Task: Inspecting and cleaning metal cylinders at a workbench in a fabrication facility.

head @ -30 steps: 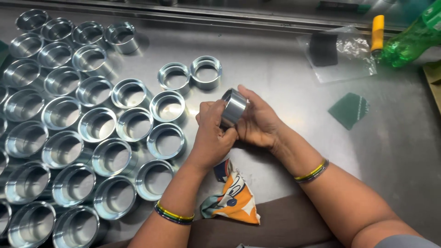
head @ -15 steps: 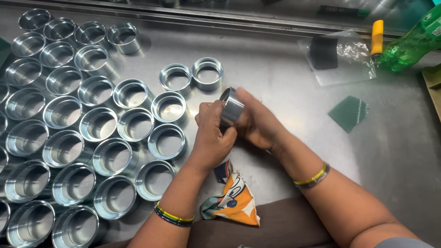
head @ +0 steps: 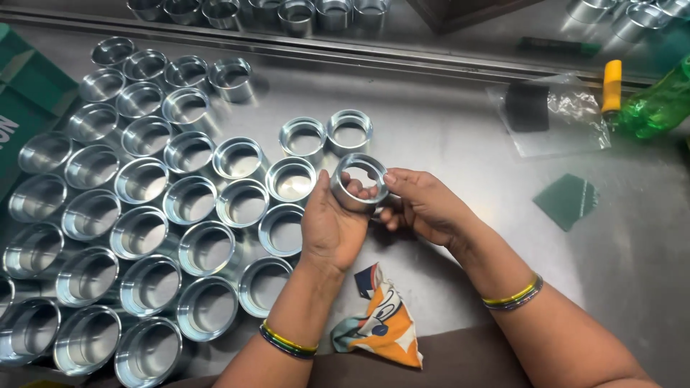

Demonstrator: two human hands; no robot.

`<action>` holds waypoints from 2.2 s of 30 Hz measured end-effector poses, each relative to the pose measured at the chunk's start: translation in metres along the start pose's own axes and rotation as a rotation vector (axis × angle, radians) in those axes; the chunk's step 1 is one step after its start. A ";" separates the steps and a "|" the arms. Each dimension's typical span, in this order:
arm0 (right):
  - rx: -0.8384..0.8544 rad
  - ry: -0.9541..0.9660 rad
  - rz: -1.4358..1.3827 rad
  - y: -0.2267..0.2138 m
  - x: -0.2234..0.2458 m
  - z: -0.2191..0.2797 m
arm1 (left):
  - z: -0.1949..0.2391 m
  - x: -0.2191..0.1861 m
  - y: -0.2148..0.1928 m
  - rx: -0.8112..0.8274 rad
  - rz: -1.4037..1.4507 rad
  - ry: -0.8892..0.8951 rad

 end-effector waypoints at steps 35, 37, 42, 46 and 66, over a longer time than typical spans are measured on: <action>0.130 -1.065 1.681 0.054 0.047 -0.055 | -0.010 -0.022 -0.015 -0.219 -0.310 0.259; 0.213 -1.019 1.707 0.061 0.032 -0.057 | -0.005 -0.030 -0.006 -0.206 -0.374 0.308; -0.328 -0.387 0.427 -0.054 0.004 -0.059 | 0.021 -0.032 0.030 -0.371 -0.702 0.337; -0.289 -0.259 -0.199 -0.030 0.007 -0.034 | 0.028 -0.010 0.032 -0.451 -0.858 0.068; -0.041 -0.583 0.731 0.054 0.056 -0.003 | 0.036 -0.025 0.066 -0.296 -1.675 0.495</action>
Point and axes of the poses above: each hand's wrist, its own z-axis away from the middle knuckle, its own y-axis out of the palm, x = y × z, the point moved 8 cm from there along -z, towards the middle knuckle, and after that the axes turned 12 degrees about -y, right-handed, at the moved point
